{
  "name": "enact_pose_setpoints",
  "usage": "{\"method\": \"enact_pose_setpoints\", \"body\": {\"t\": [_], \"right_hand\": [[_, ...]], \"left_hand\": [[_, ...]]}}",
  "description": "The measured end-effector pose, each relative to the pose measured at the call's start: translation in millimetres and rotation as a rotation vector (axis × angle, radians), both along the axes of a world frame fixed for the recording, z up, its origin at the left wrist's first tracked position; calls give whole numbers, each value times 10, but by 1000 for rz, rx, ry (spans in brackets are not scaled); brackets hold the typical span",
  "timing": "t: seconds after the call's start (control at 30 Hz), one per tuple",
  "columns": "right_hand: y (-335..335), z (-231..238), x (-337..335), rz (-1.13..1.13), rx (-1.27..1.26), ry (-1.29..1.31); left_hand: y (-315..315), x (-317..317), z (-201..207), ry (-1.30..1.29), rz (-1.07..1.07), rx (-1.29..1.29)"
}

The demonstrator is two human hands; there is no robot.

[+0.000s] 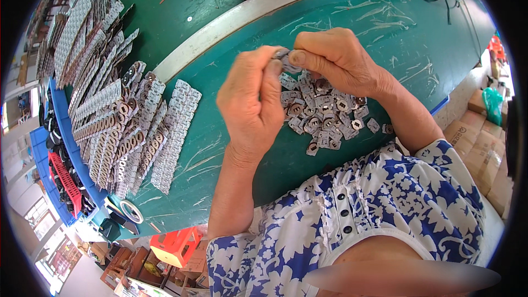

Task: The person assembles small metal and electronic components onto PCB strips by hand, taking them from material bins and placing them on a workbench.

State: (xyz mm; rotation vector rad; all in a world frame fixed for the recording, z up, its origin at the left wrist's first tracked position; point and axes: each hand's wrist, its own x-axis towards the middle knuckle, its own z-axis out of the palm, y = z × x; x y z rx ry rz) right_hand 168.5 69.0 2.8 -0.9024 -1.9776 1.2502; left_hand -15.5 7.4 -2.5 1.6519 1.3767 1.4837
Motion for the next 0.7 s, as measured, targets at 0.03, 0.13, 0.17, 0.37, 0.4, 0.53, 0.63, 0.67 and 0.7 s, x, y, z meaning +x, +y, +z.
{"method": "enact_pose_setpoints", "body": {"t": [0.03, 0.13, 0.17, 0.37, 0.4, 0.53, 0.63, 0.67, 0.7], "right_hand": [[22, -8, 24, -9, 154, -33], [85, -13, 104, -7, 224, -66], [99, -5, 116, 2, 140, -64], [71, 9, 75, 150, 103, -48], [66, 12, 62, 154, 103, -47], [75, -51, 43, 144, 221, -16], [4, 108, 58, 189, -107, 126], [-30, 176, 59, 210, -568, 236], [-35, 166, 61, 210, -566, 236]], "left_hand": [[-5, -6, 8, 51, -89, -10], [-37, -78, 56, 21, -158, -151], [-43, -76, 65, 20, -156, -151], [-56, -68, 75, -98, -235, -225], [-62, -88, 97, -215, -267, -310], [-75, -100, 190, -159, -190, -471], [-96, -203, 246, -311, -251, -627], [-106, -211, 256, -312, -249, -626], [-101, -193, 269, -551, -335, -663]]}}
